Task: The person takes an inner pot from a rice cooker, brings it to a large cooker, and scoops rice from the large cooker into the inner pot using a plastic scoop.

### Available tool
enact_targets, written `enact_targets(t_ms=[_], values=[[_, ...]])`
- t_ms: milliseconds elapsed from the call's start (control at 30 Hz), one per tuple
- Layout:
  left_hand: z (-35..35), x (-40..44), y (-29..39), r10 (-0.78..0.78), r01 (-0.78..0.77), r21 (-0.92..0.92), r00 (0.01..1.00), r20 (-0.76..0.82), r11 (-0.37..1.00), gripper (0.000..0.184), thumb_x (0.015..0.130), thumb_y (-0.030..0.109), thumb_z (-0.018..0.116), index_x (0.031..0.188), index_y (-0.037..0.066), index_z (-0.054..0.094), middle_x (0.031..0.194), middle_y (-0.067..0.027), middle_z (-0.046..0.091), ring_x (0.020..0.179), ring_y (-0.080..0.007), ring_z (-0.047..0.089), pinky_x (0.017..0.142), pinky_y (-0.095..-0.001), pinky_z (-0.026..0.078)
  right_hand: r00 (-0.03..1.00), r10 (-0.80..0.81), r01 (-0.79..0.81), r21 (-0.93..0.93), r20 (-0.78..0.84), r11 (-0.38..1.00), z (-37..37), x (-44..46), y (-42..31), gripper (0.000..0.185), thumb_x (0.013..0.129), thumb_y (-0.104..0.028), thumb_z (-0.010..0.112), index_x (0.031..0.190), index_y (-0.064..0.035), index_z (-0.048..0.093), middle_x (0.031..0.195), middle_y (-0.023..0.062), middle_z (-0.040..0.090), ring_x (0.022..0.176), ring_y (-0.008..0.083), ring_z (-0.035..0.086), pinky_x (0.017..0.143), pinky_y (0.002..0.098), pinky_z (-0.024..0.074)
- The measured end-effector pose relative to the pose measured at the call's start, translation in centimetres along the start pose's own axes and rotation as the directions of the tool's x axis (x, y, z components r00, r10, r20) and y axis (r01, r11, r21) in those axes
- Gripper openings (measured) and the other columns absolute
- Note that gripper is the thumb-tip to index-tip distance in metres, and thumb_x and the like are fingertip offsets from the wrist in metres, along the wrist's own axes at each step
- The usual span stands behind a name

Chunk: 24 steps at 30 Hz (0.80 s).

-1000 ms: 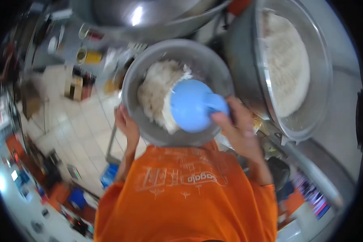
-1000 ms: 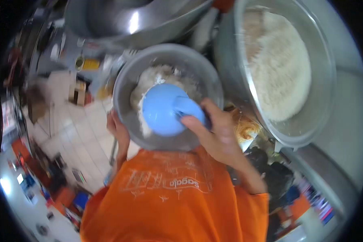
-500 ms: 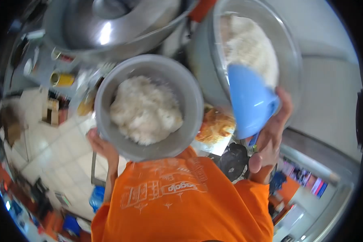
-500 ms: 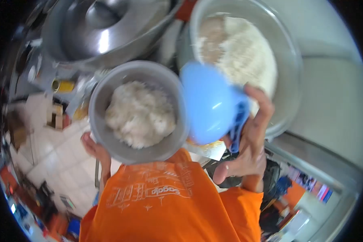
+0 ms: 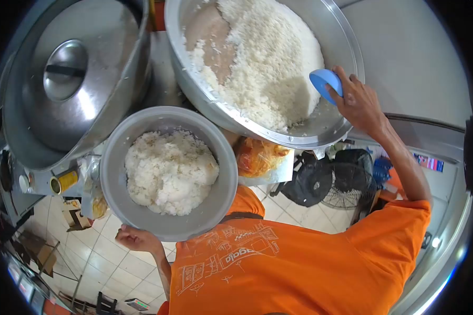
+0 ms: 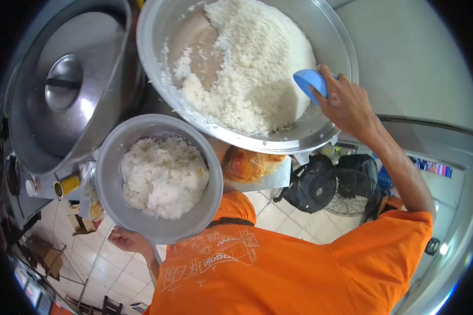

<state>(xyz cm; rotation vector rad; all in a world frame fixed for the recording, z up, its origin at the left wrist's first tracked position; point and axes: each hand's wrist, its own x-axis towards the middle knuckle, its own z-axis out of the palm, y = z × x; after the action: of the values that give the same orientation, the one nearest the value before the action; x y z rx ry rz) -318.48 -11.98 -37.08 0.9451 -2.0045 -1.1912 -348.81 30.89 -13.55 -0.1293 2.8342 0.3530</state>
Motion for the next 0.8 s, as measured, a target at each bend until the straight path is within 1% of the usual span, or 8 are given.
enact_targets(t_ms=[67,100,200,233,333,567,767,800], values=[[1.2,0.5,2.2,-0.036,0.038,0.005,0.971,-0.235,0.999,0.015,0.1,0.008,0.042,0.086,0.007,0.038,0.083,-0.0029,0.034,0.081,-0.0171,0.037,0.078,-0.0325,0.035,0.998,-0.065,0.065,0.005,0.016,0.998,2.7,-0.1,0.0,0.05,0.094,-0.041,0.054,0.126,-0.0036,0.043,0.081,0.0271,0.06,0.078,0.041,0.063,0.068,0.0494,0.0499],[0.8,0.4,1.5,0.027,-0.007,0.1,0.981,-0.194,0.995,0.008,0.099,0.01,0.039,0.092,0.006,0.037,0.09,-0.006,0.035,0.085,-0.0188,0.038,0.086,-0.0334,0.035,0.988,-0.156,0.156,0.015,0.015,0.988,3.9,0.0,-0.3,0.051,0.096,-0.046,0.05,0.121,-0.0018,0.045,0.078,0.027,0.06,0.074,0.0408,0.063,0.065,0.0492,0.0501],[0.4,0.8,0.7,-0.013,0.037,0.145,0.986,-0.166,0.989,0.012,0.097,0.018,0.04,0.094,0.006,0.039,0.091,-0.0064,0.036,0.088,-0.0214,0.04,0.089,-0.0344,0.034,0.969,-0.229,0.22,0.095,0.091,0.971,3.8,1.5,-1.4,0.054,0.097,-0.05,0.047,0.111,0.0019,0.046,0.065,0.0234,0.058,0.059,0.0378,0.062,0.056,0.0482,0.0492],[0.5,0.8,0.7,-0.052,0.073,0.117,0.984,-0.172,0.99,0.015,0.095,0.02,0.042,0.092,0.006,0.041,0.092,-0.0066,0.037,0.088,-0.0223,0.041,0.089,-0.0355,0.034,0.952,-0.182,0.122,0.24,0.245,0.963,3.1,2.2,-1.9,0.057,0.099,-0.053,0.041,0.106,0.0032,0.045,0.053,0.0166,0.054,0.049,0.0334,0.06,0.051,0.0455,0.0496],[1.1,0.8,1.5,-0.098,0.129,0.176,0.98,-0.174,0.976,0.015,0.094,0.018,0.041,0.092,0.004,0.043,0.092,-0.0063,0.038,0.085,-0.0206,0.041,0.085,-0.0335,0.035,0.91,-0.129,0.017,0.277,0.393,0.961,3.1,3.6,-3.5,0.061,0.099,-0.055,0.038,0.105,0.0054,0.043,0.046,0.0128,0.051,0.046,0.0303,0.06,0.048,0.0431,0.0506],[1.1,1.0,1.3,-0.138,0.184,0.213,0.967,-0.216,0.959,0.02,0.093,0.025,0.043,0.093,0.005,0.044,0.092,-0.005,0.038,0.085,-0.0195,0.041,0.083,-0.0324,0.034,0.856,-0.158,-0.021,0.339,0.493,0.941,4.6,4.6,-7.1,0.062,0.099,-0.055,0.037,0.105,0.0066,0.042,0.051,0.0164,0.054,0.048,0.0324,0.062,0.047,0.0444,0.0511],[0.3,0.9,1.0,-0.168,0.206,0.21,0.968,-0.185,0.956,0.022,0.096,0.026,0.041,0.097,0.005,0.046,0.095,-0.0057,0.04,0.088,-0.0198,0.044,0.085,-0.0327,0.036,0.859,-0.294,0.123,0.388,0.419,0.913,5.5,4.8,-7.3,0.061,0.098,-0.054,0.043,0.114,0.0053,0.04,0.061,0.02,0.057,0.058,0.0337,0.064,0.052,0.0459,0.0518],[0.2,0.9,0.9,-0.156,0.194,0.211,0.971,-0.184,0.958,0.022,0.096,0.026,0.041,0.097,0.005,0.046,0.095,-0.0057,0.04,0.088,-0.0198,0.044,0.085,-0.0327,0.036,0.837,-0.428,0.271,0.422,0.341,0.866,5.9,4.9,-6.8,0.063,0.097,-0.055,0.042,0.116,0.0044,0.041,0.064,0.0212,0.058,0.065,0.0336,0.064,0.056,0.0461,0.0525]])
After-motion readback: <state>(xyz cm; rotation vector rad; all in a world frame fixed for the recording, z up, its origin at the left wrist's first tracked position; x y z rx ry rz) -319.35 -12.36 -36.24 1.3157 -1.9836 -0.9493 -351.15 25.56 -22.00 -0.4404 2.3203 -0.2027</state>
